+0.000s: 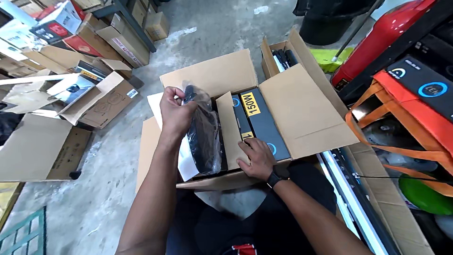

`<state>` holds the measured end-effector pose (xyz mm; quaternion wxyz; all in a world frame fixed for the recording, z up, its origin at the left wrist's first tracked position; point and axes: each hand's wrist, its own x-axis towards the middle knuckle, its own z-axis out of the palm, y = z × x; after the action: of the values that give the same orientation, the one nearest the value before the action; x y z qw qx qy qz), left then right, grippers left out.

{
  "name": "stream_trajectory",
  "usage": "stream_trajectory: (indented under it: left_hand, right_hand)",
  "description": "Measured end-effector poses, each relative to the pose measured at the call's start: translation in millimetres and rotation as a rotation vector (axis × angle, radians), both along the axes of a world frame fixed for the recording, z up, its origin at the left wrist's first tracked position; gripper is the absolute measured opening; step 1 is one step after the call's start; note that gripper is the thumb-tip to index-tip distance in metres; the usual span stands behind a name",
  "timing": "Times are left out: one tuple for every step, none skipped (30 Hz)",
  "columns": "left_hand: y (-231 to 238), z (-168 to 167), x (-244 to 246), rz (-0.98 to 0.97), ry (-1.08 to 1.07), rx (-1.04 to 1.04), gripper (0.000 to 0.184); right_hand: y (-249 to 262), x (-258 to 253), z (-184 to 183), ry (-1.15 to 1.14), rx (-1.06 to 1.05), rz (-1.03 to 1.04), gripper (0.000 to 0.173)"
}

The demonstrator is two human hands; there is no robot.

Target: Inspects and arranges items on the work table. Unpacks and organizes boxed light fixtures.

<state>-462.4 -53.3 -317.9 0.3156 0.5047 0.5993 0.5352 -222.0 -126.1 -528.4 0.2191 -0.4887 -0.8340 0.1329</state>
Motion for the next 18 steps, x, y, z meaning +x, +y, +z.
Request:
stream_trajectory:
  left_hand:
    - [-4,-2,-2,-0.022,0.016,-0.007,0.042]
    - [-10,-8,-4,-0.044,0.048,-0.015,0.039]
    - [-19,-17,-7,-0.061,0.074,-0.024,0.035]
    - [-24,-24,-8,-0.074,0.092,-0.020,0.034]
    - [-26,-30,-9,-0.083,0.092,-0.001,0.034]
    - [-28,-34,-10,-0.091,0.072,0.024,0.034]
    - [-29,-37,-12,-0.093,0.040,0.051,0.035]
    - [-32,-37,-14,-0.099,0.010,0.069,0.037]
    - [-34,-33,-17,-0.114,-0.011,0.083,0.038]
    - [-36,-28,-20,-0.132,-0.019,0.096,0.039]
    - [-38,-22,-23,-0.151,-0.024,0.109,0.039]
    - [-41,-16,-28,-0.164,-0.029,0.123,0.040]
    - [-43,-10,-33,-0.178,-0.034,0.144,0.041]
    - [-44,-6,-38,-0.194,-0.047,0.171,0.041]
    - [-46,-4,-43,-0.212,-0.059,0.202,0.042]
    - [-48,-4,-47,-0.230,-0.071,0.237,0.043]
    - [-50,-6,-50,-0.242,-0.069,0.267,0.044]
    - [-54,-8,-51,-0.245,-0.057,0.290,0.044]
  right_hand:
    - [0,0,-2,0.015,0.014,-0.005,0.064]
    - [-1,0,-4,0.038,0.034,-0.013,0.063]
    - [-2,0,-5,0.058,0.050,-0.018,0.062]
    - [-2,1,-5,0.071,0.066,-0.023,0.061]
    - [-2,1,-5,0.073,0.074,-0.027,0.061]
    - [-1,1,-4,0.071,0.078,-0.028,0.061]
    - [-1,1,-5,0.069,0.082,-0.029,0.060]
    - [-2,0,-5,0.065,0.089,-0.030,0.059]
    - [-1,0,-5,0.060,0.093,-0.030,0.059]
    - [0,0,-5,0.054,0.098,-0.027,0.058]
    - [0,0,-5,0.050,0.100,-0.024,0.058]
    - [0,0,-5,0.049,0.104,-0.023,0.057]
    - [0,0,-6,0.047,0.105,-0.023,0.057]
    - [0,0,-6,0.043,0.104,-0.025,0.057]
    - [0,0,-6,0.040,0.098,-0.027,0.057]
    - [1,1,-6,0.045,0.098,-0.031,0.056]
    - [1,1,-6,0.049,0.096,-0.034,0.057]
    - [0,1,-6,0.050,0.090,-0.038,0.057]
